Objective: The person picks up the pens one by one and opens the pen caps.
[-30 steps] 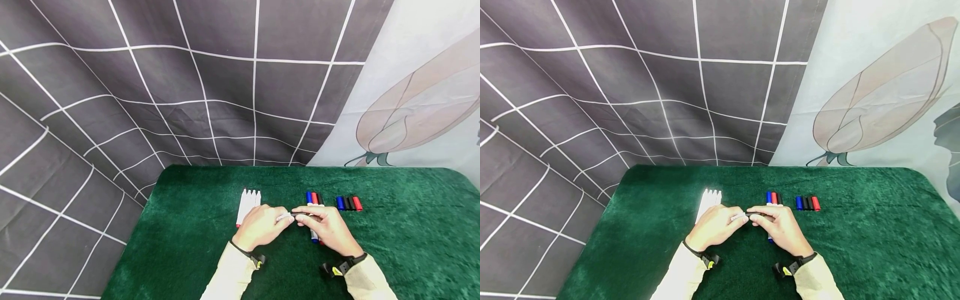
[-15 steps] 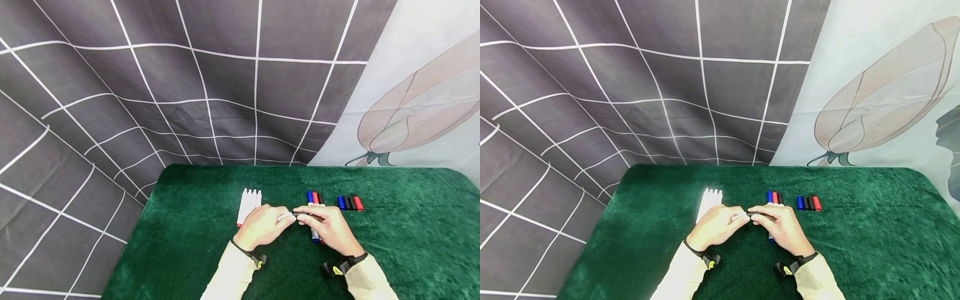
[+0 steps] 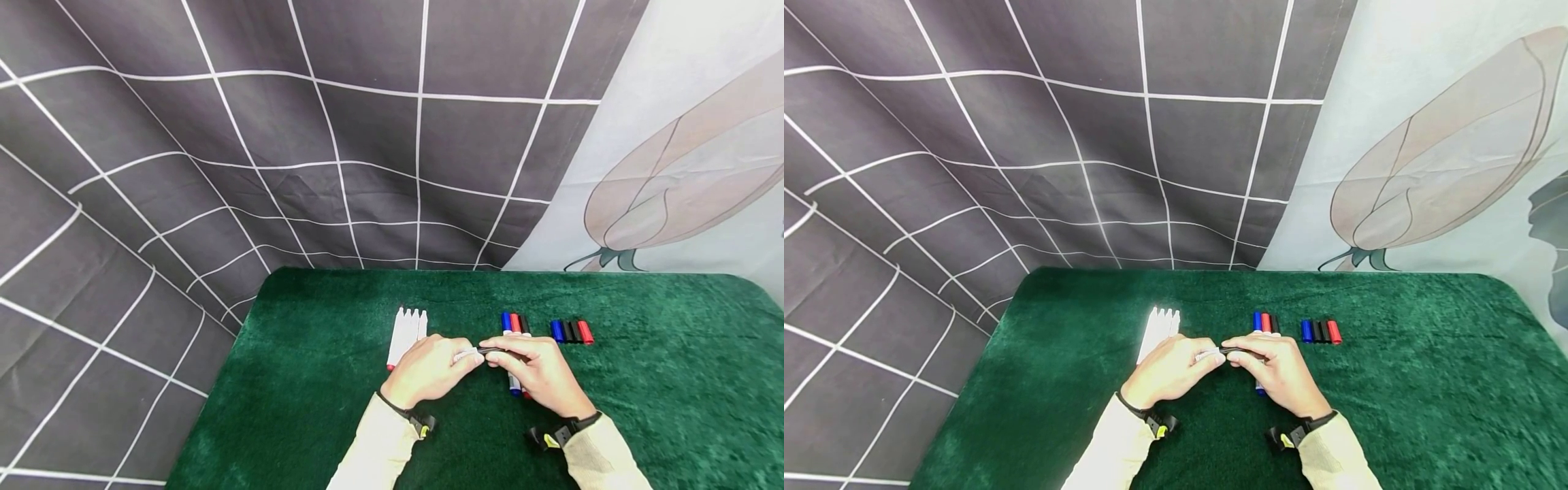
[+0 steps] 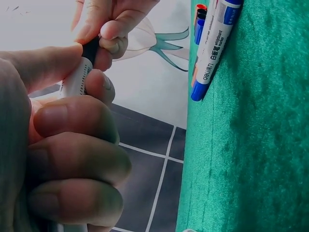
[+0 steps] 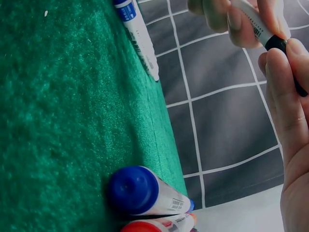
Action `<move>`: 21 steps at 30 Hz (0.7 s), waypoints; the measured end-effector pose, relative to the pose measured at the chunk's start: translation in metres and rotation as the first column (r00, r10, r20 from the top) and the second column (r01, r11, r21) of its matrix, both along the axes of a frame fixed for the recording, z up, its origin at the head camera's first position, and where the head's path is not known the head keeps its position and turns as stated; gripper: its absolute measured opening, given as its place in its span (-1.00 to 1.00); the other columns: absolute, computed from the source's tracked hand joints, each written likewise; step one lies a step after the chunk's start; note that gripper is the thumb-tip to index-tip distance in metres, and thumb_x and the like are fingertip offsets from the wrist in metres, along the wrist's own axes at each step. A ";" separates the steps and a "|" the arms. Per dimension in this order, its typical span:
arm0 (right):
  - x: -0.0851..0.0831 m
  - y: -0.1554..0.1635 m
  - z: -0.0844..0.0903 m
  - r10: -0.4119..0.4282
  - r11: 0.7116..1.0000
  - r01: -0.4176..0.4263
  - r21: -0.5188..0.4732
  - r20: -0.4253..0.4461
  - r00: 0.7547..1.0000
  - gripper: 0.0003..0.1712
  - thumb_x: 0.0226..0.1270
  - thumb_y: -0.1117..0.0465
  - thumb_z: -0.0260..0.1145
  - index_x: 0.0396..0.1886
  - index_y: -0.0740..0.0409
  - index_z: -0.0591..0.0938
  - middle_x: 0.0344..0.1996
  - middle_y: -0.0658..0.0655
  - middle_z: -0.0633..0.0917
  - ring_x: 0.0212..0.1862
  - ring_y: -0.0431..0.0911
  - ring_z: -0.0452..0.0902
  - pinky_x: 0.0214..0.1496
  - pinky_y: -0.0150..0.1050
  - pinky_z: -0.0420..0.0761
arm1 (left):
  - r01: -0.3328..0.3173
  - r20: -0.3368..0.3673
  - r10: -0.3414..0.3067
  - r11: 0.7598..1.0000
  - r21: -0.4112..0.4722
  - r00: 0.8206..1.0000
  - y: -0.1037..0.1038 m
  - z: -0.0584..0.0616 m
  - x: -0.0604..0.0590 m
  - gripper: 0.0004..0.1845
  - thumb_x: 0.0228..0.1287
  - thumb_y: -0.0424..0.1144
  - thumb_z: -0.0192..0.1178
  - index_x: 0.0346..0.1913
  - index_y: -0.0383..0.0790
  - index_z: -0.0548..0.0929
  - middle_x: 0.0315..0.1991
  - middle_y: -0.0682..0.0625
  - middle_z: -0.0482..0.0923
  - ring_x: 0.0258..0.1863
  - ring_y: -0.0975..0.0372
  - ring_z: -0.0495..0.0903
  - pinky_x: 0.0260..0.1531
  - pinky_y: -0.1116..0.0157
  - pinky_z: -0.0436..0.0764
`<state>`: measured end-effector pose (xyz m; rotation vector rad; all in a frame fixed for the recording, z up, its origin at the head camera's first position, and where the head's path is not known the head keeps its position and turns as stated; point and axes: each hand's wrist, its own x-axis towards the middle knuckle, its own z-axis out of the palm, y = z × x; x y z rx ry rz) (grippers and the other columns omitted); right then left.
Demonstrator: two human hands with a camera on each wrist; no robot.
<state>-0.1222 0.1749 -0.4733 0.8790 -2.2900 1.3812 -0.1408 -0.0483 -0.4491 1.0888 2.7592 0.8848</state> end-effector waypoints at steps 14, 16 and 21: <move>-0.001 0.002 0.000 0.006 1.000 -0.006 0.003 -0.062 0.998 -0.56 0.01 0.58 0.49 -0.10 0.15 0.78 -0.18 0.02 0.79 -0.11 -0.24 0.70 0.00 -0.50 0.55 | 0.032 0.010 -0.032 0.999 0.003 0.999 0.000 0.003 0.000 -0.69 0.53 0.01 0.02 -0.34 -0.01 0.64 -0.62 0.25 0.33 -0.57 0.47 0.37 -0.59 0.49 0.28; -0.001 0.001 0.001 0.009 1.000 -0.009 -0.001 -0.079 0.997 -0.56 -0.01 0.58 0.49 -0.11 0.16 0.78 -0.18 0.02 0.79 -0.11 -0.23 0.70 -0.01 -0.50 0.54 | 0.032 0.013 -0.032 0.999 0.002 0.999 -0.001 0.003 0.000 -0.69 0.53 0.01 0.02 -0.35 -0.01 0.63 -0.62 0.24 0.32 -0.57 0.47 0.37 -0.59 0.49 0.27; -0.001 0.000 0.001 0.018 1.000 -0.020 -0.021 -0.107 0.994 -0.52 -0.07 0.61 0.50 -0.12 0.18 0.78 -0.19 0.05 0.79 -0.09 -0.21 0.70 0.14 -0.48 0.48 | 0.030 0.027 -0.030 1.000 -0.007 0.999 -0.001 0.005 0.001 -0.68 0.53 0.01 0.03 -0.37 -0.02 0.61 -0.63 0.23 0.30 -0.58 0.45 0.36 -0.59 0.48 0.25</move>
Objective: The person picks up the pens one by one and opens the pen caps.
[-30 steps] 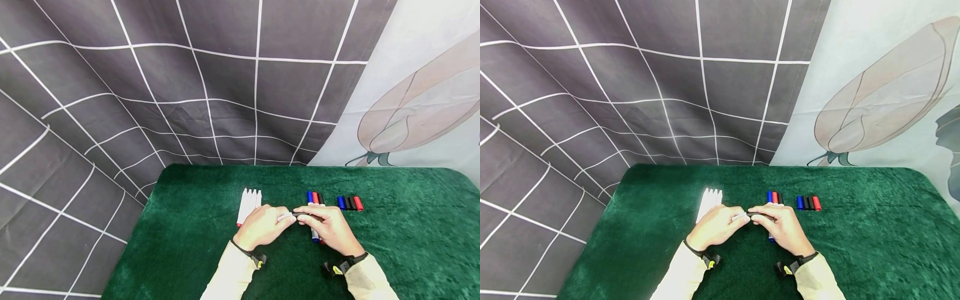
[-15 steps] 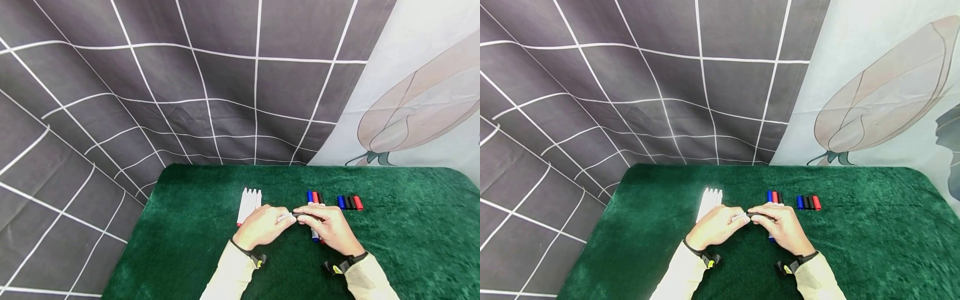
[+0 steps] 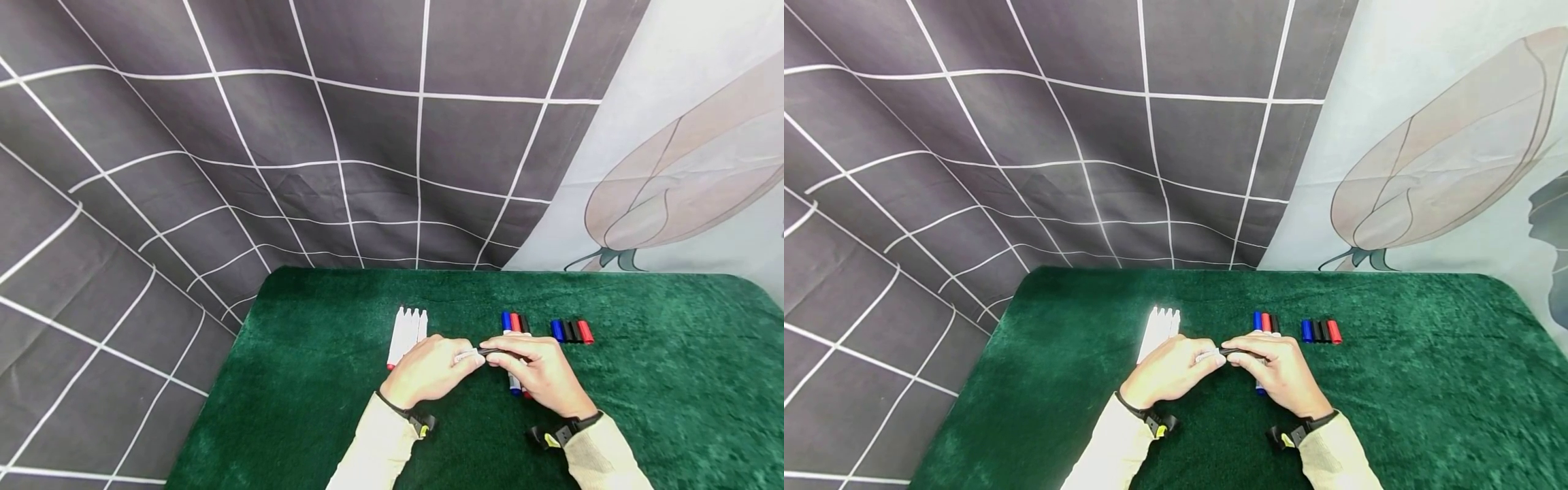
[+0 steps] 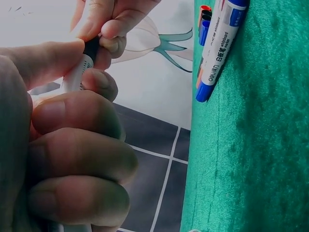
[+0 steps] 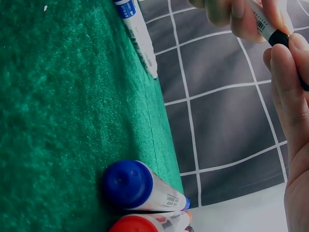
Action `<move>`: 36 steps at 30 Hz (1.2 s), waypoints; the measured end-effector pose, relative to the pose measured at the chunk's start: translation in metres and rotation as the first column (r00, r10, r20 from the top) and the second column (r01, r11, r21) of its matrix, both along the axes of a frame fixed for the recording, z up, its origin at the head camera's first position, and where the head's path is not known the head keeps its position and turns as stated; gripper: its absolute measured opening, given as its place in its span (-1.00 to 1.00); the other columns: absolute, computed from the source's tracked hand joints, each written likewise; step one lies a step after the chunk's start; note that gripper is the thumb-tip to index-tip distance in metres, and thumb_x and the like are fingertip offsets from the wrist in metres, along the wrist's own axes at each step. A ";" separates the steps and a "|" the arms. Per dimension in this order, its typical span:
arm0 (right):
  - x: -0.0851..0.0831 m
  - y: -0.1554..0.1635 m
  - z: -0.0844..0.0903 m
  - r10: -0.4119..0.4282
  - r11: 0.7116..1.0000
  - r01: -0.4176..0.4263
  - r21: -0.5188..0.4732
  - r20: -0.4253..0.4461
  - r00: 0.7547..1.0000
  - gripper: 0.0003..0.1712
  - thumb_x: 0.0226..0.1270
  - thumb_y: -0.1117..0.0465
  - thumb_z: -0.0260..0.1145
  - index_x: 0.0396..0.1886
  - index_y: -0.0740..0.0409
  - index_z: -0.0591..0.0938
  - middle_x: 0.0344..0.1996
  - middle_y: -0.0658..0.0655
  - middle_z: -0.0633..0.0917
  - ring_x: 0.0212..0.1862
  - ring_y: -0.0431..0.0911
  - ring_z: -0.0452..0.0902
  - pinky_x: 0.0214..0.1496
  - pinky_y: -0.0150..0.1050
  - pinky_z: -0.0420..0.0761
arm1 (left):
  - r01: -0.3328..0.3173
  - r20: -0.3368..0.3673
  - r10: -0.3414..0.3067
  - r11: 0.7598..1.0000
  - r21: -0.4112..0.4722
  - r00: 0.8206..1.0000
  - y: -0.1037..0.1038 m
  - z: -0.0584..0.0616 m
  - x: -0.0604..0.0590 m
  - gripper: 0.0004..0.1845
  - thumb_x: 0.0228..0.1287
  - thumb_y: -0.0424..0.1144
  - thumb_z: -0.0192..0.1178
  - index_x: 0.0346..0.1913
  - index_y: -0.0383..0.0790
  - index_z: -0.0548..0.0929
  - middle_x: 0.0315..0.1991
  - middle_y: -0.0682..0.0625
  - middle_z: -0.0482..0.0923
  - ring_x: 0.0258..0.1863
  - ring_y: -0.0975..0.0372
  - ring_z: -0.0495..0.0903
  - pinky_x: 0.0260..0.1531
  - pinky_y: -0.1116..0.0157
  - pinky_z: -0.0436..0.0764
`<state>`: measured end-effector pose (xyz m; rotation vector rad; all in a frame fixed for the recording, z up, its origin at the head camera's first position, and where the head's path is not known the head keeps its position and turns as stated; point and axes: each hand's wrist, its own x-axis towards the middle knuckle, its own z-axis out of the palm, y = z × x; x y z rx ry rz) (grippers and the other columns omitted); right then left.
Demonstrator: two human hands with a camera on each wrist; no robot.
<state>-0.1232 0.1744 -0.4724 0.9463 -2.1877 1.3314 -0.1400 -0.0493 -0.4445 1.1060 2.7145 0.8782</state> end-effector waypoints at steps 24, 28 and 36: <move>-0.003 -0.001 -0.003 0.032 0.998 -0.036 -0.055 -0.078 0.996 -0.49 -0.22 0.65 0.51 -0.18 0.23 0.78 -0.23 0.13 0.79 -0.11 -0.18 0.71 0.17 -0.46 0.48 | 0.023 -0.012 -0.024 1.000 -0.020 1.000 0.000 0.002 0.000 -0.64 0.55 0.03 -0.01 -0.42 -0.02 0.56 -0.65 0.23 0.29 -0.60 0.46 0.35 -0.62 0.48 0.23; -0.003 0.000 -0.003 0.038 0.998 -0.041 -0.047 -0.071 0.997 -0.47 -0.23 0.66 0.51 -0.17 0.22 0.78 -0.23 0.12 0.79 -0.10 -0.18 0.71 0.22 -0.44 0.44 | 0.024 -0.014 -0.024 0.999 -0.024 1.000 -0.001 0.002 0.001 -0.64 0.55 0.04 -0.02 -0.41 -0.02 0.58 -0.65 0.23 0.30 -0.60 0.46 0.36 -0.62 0.48 0.24; -0.003 -0.001 -0.004 0.021 0.999 -0.025 -0.043 -0.101 0.995 -0.47 -0.25 0.63 0.53 -0.17 0.20 0.78 -0.25 0.10 0.79 -0.13 -0.16 0.73 0.26 -0.41 0.42 | 0.034 0.011 -0.034 0.999 -0.027 0.999 -0.001 0.001 0.001 -0.63 0.55 0.05 -0.03 -0.41 -0.02 0.58 -0.65 0.23 0.33 -0.60 0.48 0.38 -0.62 0.48 0.26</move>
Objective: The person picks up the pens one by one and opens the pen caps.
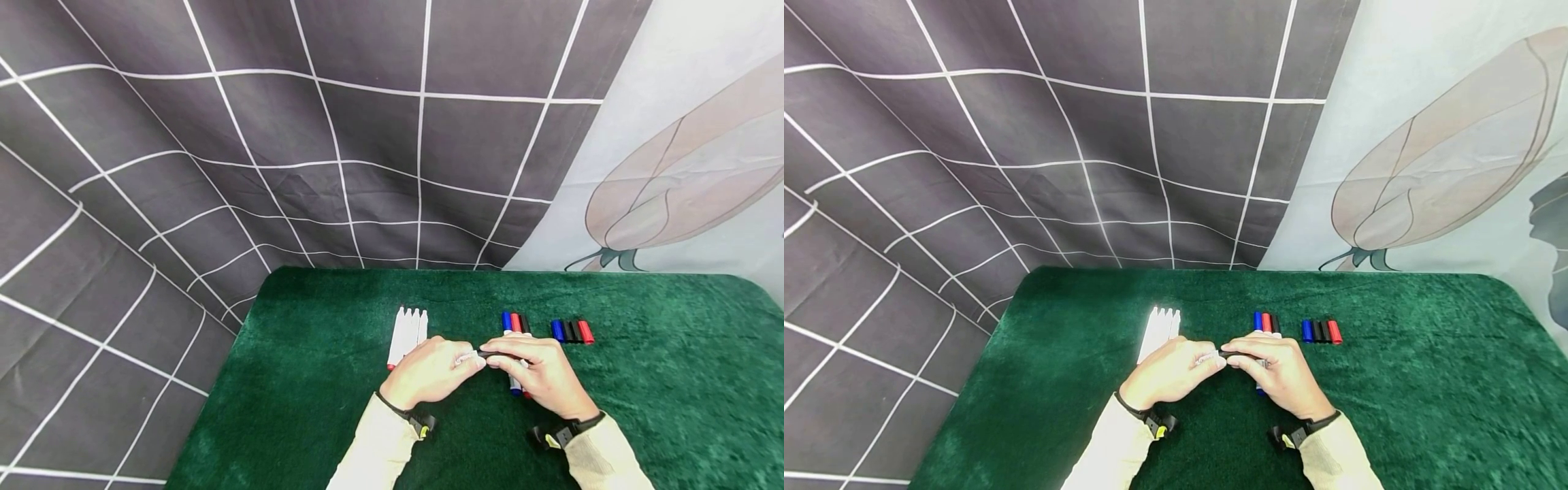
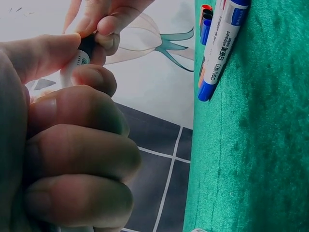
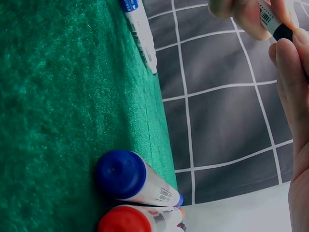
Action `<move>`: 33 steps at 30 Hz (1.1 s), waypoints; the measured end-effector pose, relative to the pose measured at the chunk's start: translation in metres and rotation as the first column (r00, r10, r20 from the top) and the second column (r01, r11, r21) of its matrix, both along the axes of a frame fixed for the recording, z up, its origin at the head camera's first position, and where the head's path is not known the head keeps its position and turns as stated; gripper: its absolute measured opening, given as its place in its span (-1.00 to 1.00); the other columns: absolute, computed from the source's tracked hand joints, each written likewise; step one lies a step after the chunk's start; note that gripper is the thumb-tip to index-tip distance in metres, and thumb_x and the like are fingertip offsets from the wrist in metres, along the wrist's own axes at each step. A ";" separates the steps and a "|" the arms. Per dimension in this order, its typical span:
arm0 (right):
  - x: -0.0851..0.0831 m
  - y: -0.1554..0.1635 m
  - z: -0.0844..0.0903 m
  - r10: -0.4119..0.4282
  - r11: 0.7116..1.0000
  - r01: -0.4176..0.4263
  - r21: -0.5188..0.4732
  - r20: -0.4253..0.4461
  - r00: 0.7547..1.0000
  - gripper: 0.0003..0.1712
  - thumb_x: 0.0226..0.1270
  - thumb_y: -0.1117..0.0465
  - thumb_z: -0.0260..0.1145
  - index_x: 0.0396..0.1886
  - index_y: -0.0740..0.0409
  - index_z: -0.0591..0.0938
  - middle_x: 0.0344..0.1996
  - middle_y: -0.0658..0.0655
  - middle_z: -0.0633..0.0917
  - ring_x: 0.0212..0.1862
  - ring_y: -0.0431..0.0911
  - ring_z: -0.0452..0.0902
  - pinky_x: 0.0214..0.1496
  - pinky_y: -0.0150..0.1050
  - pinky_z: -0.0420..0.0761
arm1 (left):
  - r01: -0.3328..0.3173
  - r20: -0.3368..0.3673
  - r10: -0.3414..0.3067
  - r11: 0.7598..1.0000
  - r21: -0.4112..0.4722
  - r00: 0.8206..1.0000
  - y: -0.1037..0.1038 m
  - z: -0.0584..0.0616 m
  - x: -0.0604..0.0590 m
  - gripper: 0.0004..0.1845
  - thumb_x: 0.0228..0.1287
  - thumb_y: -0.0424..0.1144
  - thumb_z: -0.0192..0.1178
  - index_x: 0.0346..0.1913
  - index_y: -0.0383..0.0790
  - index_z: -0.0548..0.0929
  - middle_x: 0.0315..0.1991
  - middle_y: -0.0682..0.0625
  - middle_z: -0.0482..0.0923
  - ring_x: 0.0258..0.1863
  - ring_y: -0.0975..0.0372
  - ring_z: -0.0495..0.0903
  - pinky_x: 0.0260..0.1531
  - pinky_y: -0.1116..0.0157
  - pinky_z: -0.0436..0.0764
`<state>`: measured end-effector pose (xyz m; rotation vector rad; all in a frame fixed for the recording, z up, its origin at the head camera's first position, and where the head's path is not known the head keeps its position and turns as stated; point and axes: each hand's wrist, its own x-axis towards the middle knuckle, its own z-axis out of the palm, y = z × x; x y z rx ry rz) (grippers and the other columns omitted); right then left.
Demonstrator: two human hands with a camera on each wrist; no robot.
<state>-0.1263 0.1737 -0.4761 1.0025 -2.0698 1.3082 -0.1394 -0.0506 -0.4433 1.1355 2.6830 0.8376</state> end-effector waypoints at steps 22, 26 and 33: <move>0.000 0.000 -0.001 0.002 1.000 -0.002 -0.004 -0.011 1.000 -0.52 -0.20 0.58 0.55 -0.17 0.21 0.78 -0.25 0.12 0.79 -0.11 -0.17 0.73 0.29 -0.38 0.41 | -0.002 0.006 0.002 1.000 -0.001 1.000 -0.001 0.000 0.001 -0.61 0.54 0.06 -0.02 -0.45 -0.01 0.56 -0.68 0.24 0.31 -0.62 0.49 0.37 -0.63 0.48 0.26; 0.000 0.000 -0.002 0.002 1.000 -0.002 -0.002 -0.011 1.000 -0.52 -0.20 0.58 0.55 -0.17 0.21 0.78 -0.25 0.12 0.79 -0.12 -0.17 0.73 0.29 -0.38 0.41 | 0.000 0.009 0.000 1.000 0.003 1.000 -0.001 0.000 0.000 -0.61 0.54 0.06 -0.02 -0.46 -0.02 0.54 -0.68 0.24 0.30 -0.63 0.48 0.36 -0.64 0.49 0.25; 0.000 -0.001 -0.001 0.003 1.000 -0.003 0.002 -0.008 1.000 -0.50 -0.21 0.59 0.55 -0.17 0.20 0.79 -0.24 0.11 0.79 -0.12 -0.16 0.73 0.30 -0.38 0.40 | 0.010 0.002 -0.010 1.000 0.007 1.000 -0.001 0.001 0.000 -0.59 0.54 0.06 -0.03 -0.48 -0.02 0.53 -0.69 0.23 0.29 -0.65 0.47 0.34 -0.64 0.49 0.24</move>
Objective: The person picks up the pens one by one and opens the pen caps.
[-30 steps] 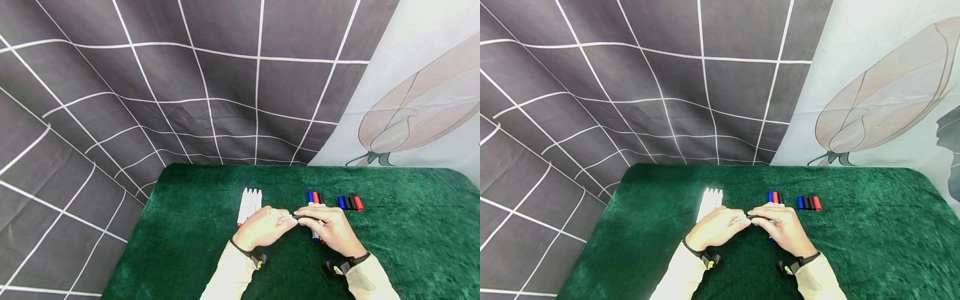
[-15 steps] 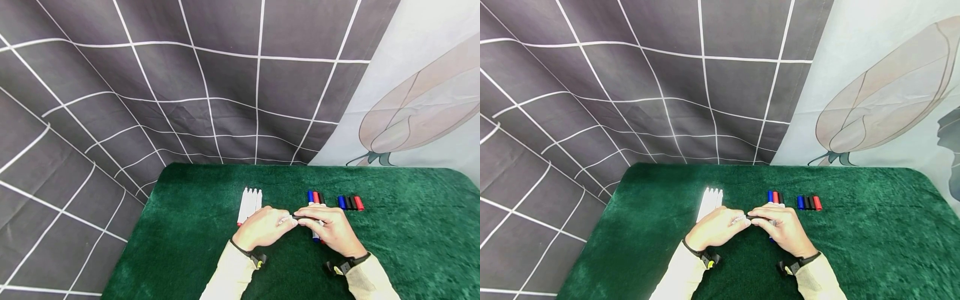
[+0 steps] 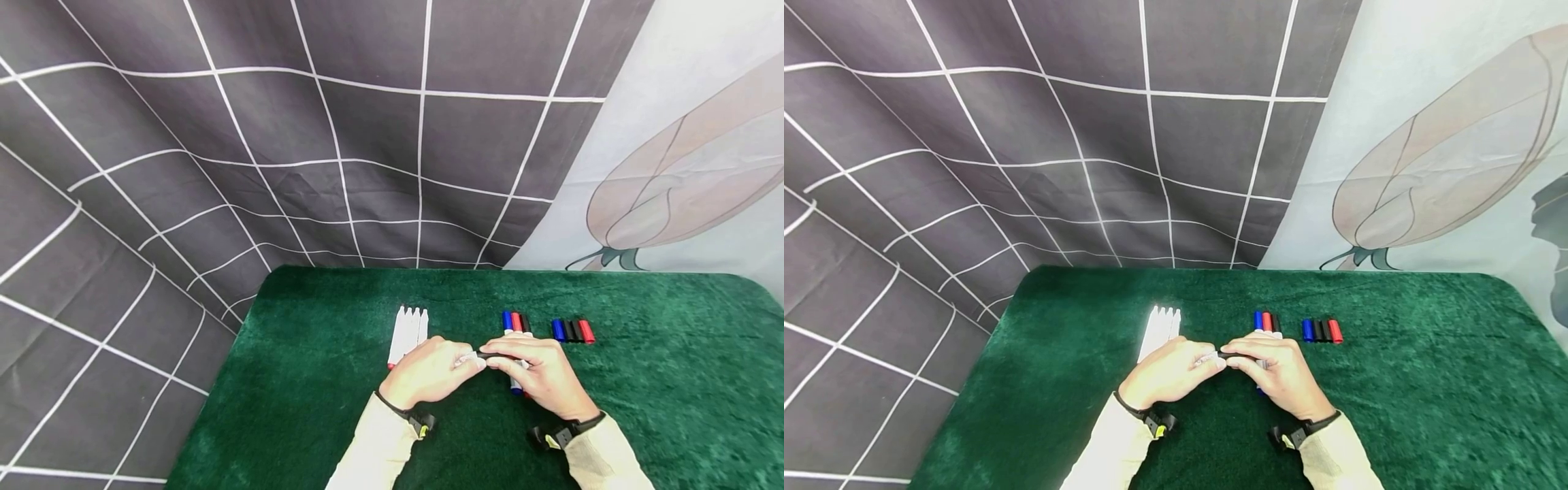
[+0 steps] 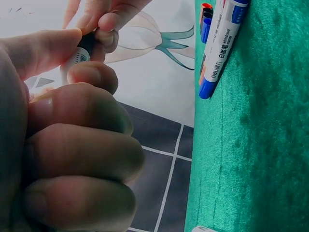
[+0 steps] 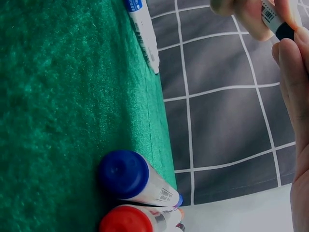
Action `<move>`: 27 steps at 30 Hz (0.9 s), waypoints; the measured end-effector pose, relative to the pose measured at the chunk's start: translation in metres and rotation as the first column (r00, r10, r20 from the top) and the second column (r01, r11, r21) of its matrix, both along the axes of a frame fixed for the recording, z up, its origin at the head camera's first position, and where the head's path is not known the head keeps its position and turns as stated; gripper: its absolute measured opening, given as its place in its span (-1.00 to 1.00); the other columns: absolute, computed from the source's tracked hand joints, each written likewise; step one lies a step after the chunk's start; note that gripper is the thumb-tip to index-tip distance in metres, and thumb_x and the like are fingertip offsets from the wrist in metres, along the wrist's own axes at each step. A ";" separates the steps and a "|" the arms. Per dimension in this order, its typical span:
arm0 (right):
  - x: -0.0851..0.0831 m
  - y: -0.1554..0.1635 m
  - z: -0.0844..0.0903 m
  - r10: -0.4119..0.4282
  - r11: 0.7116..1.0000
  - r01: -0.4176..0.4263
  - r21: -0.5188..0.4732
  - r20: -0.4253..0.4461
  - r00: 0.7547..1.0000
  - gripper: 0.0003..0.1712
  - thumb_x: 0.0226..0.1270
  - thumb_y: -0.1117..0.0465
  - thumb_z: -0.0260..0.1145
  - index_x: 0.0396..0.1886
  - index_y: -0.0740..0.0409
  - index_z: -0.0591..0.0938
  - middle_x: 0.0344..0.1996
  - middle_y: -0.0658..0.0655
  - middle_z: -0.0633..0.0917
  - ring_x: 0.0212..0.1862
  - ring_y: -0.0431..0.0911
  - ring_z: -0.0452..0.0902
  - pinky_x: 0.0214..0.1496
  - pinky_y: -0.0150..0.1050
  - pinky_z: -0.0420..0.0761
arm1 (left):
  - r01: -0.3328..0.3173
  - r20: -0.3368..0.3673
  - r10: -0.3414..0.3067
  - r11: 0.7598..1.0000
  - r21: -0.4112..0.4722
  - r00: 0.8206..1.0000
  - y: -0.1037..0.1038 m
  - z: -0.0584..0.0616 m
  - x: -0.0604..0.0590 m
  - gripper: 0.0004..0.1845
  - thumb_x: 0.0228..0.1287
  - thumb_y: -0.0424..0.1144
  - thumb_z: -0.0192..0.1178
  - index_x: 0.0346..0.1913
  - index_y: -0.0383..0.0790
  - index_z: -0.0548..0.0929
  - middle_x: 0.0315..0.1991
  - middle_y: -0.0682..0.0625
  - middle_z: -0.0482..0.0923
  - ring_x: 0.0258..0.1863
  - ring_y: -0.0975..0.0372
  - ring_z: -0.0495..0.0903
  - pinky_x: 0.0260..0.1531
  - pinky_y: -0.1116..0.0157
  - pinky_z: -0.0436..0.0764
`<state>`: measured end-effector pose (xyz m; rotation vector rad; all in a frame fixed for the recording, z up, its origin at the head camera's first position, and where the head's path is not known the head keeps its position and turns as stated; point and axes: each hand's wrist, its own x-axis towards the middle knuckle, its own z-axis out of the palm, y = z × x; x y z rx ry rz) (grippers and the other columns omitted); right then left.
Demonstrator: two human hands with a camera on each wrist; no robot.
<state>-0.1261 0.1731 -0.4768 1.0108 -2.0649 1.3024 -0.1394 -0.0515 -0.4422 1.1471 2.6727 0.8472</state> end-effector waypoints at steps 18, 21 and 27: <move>0.002 0.000 0.001 -0.003 1.000 0.003 0.008 -0.013 1.000 -0.60 -0.11 0.51 0.55 -0.17 0.20 0.79 -0.24 0.12 0.80 -0.12 -0.16 0.73 0.31 -0.36 0.40 | 0.022 0.039 -0.023 1.000 0.008 0.999 -0.002 0.001 -0.002 -0.57 0.54 0.05 -0.03 -0.52 -0.03 0.50 -0.69 0.22 0.25 -0.65 0.46 0.32 -0.63 0.49 0.24; 0.002 0.000 0.001 0.001 1.000 0.000 0.012 -0.017 1.000 -0.63 -0.07 0.46 0.56 -0.18 0.19 0.79 -0.24 0.11 0.80 -0.11 -0.15 0.73 0.31 -0.37 0.39 | 0.026 0.039 -0.026 1.000 0.004 0.999 -0.002 0.000 -0.001 -0.57 0.54 0.05 -0.03 -0.53 -0.03 0.49 -0.69 0.22 0.25 -0.66 0.46 0.31 -0.64 0.49 0.24; 0.002 0.001 0.002 -0.001 1.000 0.002 0.022 -0.026 1.000 -0.68 0.00 0.38 0.56 -0.17 0.17 0.79 -0.23 0.09 0.80 -0.10 -0.14 0.73 0.31 -0.36 0.39 | 0.035 0.027 -0.035 0.999 -0.005 0.999 -0.002 0.000 -0.001 -0.58 0.55 0.04 -0.02 -0.51 -0.03 0.53 -0.68 0.22 0.26 -0.64 0.47 0.32 -0.63 0.50 0.26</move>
